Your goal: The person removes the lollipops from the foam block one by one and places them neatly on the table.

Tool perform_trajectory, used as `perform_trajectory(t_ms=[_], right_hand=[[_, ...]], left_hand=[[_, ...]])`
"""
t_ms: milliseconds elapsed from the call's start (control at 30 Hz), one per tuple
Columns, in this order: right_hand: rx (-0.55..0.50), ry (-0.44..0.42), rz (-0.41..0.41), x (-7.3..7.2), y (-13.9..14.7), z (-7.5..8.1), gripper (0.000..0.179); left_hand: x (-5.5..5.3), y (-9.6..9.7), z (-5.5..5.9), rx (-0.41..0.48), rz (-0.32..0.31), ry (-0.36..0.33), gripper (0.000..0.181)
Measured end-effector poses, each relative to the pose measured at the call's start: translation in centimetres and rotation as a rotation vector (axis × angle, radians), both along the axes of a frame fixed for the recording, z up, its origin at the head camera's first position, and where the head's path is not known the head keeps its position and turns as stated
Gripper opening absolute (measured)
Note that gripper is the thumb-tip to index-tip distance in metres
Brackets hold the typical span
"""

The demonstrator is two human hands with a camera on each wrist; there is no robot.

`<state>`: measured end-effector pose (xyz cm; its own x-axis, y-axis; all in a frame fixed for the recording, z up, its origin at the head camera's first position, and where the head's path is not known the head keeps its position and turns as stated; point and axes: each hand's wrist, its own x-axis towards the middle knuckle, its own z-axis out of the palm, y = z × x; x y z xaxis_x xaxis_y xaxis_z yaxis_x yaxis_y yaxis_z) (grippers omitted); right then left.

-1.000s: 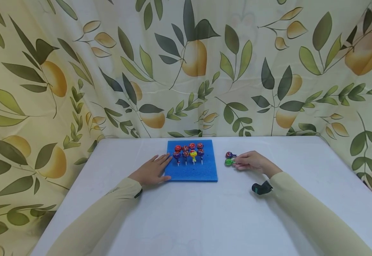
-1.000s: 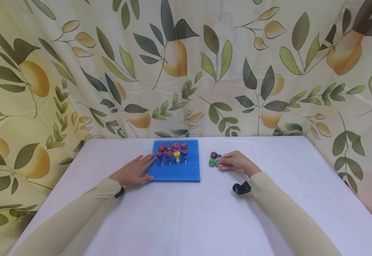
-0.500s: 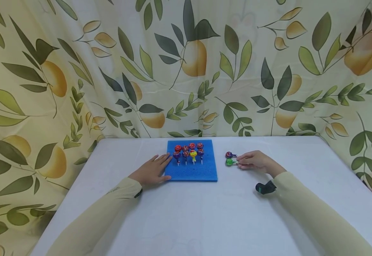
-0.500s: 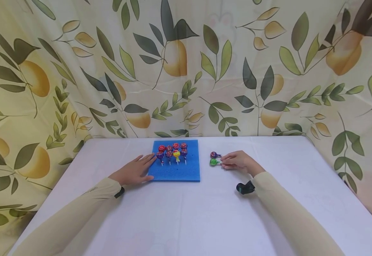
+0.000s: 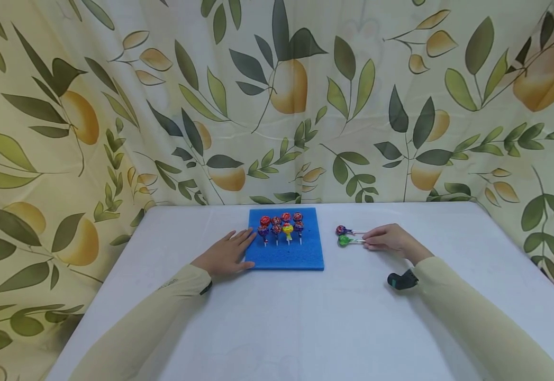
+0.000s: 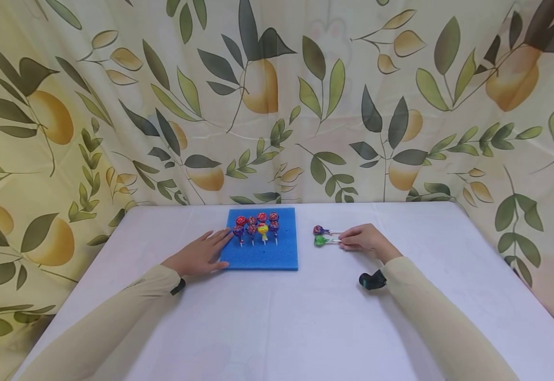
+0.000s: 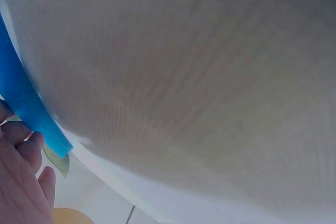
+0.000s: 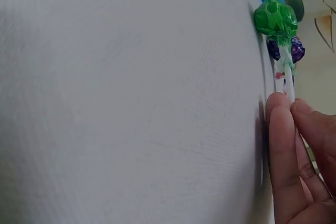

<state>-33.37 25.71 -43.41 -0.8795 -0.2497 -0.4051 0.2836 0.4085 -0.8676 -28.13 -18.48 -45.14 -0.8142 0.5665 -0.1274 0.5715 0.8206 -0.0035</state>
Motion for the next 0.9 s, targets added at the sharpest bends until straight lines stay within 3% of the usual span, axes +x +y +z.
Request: perform_trajectory(t_ms=[200,400,900], right_hand=[[-0.01,-0.003,0.001,-0.1,0.0,-0.1,0.024],[-0.003,-0.02,0.01,-0.4,0.0,-0.1,0.033],[0.075,0.016,0.062,-0.2,2.6,1.2,0.048]], left_hand=[[0.0,0.0,-0.1,0.002,-0.001,0.003,0.082],[-0.1,-0.1,-0.2,-0.014,0.013,-0.003,0.083],[0.0,-0.1,-0.1,-0.006,0.008,0.0,0.083]])
